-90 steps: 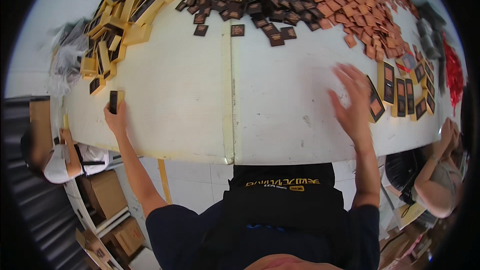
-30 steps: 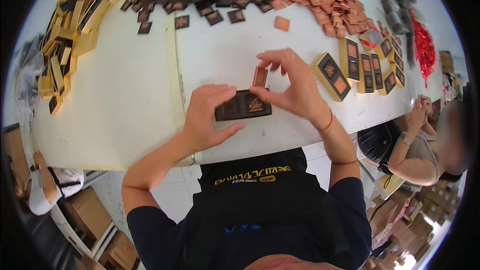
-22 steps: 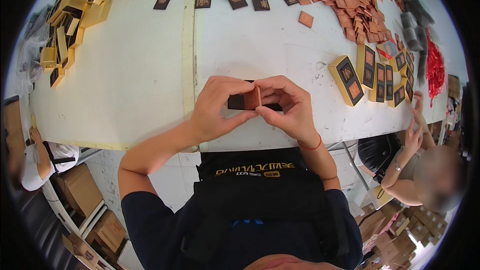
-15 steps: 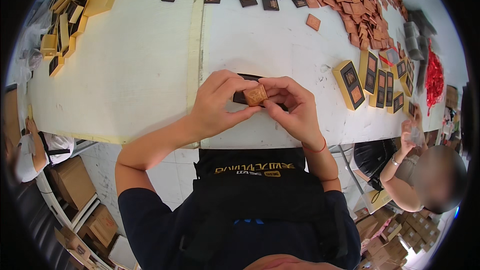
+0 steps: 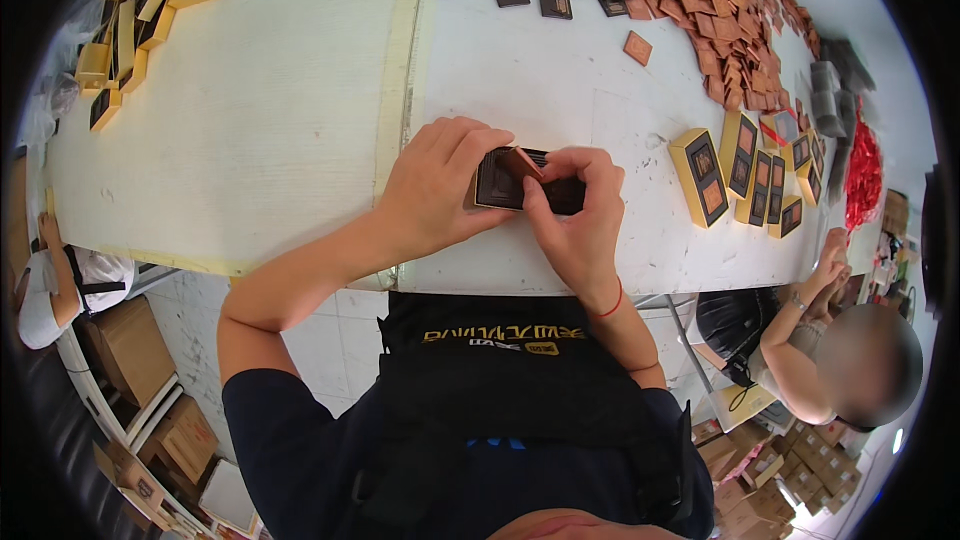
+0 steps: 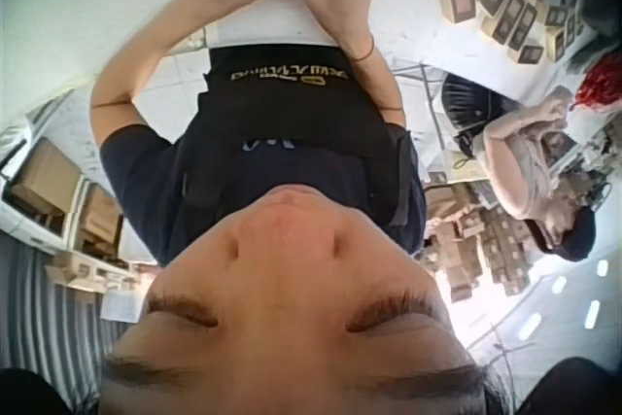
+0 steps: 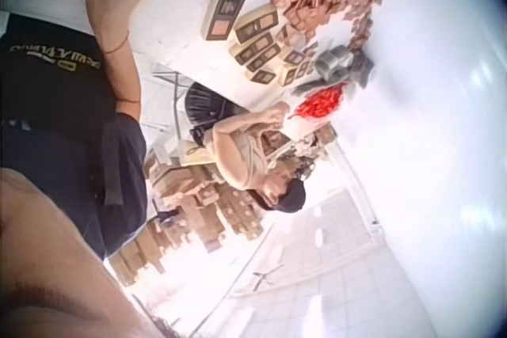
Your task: The person repeatedly picks up small square inserts and places them into rectangular compact cases, then closes the cases and sets them aside. The person handles inserts and cases one at a time, occasionally picking up a dropped insert from the floor and returning to the table to continue assembly.
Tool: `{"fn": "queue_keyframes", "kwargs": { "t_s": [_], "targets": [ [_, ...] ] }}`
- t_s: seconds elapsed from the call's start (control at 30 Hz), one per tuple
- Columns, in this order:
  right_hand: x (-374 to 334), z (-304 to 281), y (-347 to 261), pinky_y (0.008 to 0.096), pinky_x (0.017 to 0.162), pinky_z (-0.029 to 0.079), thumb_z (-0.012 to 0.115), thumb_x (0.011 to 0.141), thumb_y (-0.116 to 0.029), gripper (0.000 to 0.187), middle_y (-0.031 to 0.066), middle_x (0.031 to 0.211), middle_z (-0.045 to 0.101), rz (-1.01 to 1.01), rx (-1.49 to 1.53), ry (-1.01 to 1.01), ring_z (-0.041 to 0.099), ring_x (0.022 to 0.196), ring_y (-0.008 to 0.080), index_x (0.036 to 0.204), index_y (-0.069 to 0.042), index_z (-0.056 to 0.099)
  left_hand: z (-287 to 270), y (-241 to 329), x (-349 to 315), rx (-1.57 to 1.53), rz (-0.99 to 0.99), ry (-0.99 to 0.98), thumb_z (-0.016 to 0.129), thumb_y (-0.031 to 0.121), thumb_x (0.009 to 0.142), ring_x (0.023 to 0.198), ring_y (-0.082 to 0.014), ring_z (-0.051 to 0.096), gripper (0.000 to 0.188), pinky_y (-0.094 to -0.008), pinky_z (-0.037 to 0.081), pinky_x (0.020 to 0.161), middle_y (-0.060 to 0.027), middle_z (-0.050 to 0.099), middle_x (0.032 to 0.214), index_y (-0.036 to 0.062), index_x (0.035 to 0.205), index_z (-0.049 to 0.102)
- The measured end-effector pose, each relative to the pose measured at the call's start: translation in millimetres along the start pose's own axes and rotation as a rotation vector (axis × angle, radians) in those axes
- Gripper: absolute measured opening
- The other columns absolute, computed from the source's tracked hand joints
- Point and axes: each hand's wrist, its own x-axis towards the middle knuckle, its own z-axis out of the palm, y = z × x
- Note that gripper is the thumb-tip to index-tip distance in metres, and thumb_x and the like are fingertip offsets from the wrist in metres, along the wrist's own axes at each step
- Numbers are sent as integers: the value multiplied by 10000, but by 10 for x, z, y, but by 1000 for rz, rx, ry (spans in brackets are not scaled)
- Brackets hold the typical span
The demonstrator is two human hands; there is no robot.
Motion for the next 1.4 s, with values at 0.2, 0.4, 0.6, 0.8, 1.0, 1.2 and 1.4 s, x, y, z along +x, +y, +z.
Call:
{"fn": "queue_keyframes", "kwargs": {
  "t_s": [0.2, 0.4, 0.6, 0.8, 1.0, 1.2, 1.4],
  "targets": [
    [-98, -139, 60, 360, 839, 326, 820, 729, -137, 222, 16, 968, 641, -271, -292, -16, 556, 905, 213, 879, -108, 660, 5, 26, -11, 30, 5, 15, 908, 203, 613, 1032, -324, 568, 751, -419, 482, 868, -113, 572, 1134, 97, 1257, 537],
    [-252, -152, 114, 455, 1068, 315, 813, 765, -201, 483, 62, 1357, 609, -416, -456, -222, 510, 1289, 313, 1213, -81, 679, 84, -2, -66, -21, 31, 50, 878, 257, 654, 1054, -332, 555, 670, -443, 458, 919, -115, 570, 1133, 91, 1214, 553],
    [-172, -219, 101, 528, 1143, 264, 776, 812, -276, 565, 90, 1456, 532, -495, -512, -330, 435, 1374, 367, 1317, -69, 632, -185, -221, -98, -15, 103, -26, 879, 369, 688, 1163, -357, 520, 750, -459, 417, 1017, -140, 557, 1224, 83, 1287, 532],
    [-328, -427, 496, 499, 1158, 282, 730, 853, -315, 687, 255, 1556, 344, -204, -237, -178, 349, 1423, 425, 1420, 0, 505, -2222, -1832, -222, 575, -203, 782, 801, 247, 828, 1272, -327, 475, 549, -437, 363, 1095, -148, 554, 1321, 68, 1292, 568],
    [675, -480, 184, 492, 1156, 297, 619, 915, -357, 612, 246, 1510, 417, -392, -226, -177, 389, 1410, 408, 1401, 4, 524, -4231, -3704, -1897, 809, -691, 1419, 665, 482, 914, 1234, -376, 541, 592, -456, 425, 1051, -211, 612, 1288, 16, 1278, 621],
    [2842, 969, -565, 412, 1156, 301, 609, 977, -247, 496, 204, 1454, 498, -666, -59, -379, 406, 1408, 359, 1407, -23, 502, -4511, -4069, -1981, 636, -833, 1578, 551, 602, 929, 1322, -358, 479, 702, -447, 362, 1115, -201, 555, 1385, 42, 1352, 580],
    [4688, 2395, -647, 393, 1180, 273, 497, 951, -645, 868, 199, 1551, 394, -305, 52, -444, 363, 1441, 320, 1525, -8, 359, -4998, -4412, -1595, 408, -895, 1334, 538, 651, 919, 1375, -335, 442, 790, -434, 329, 1140, -175, 500, 1474, 64, 1446, 510]
  ]
}}
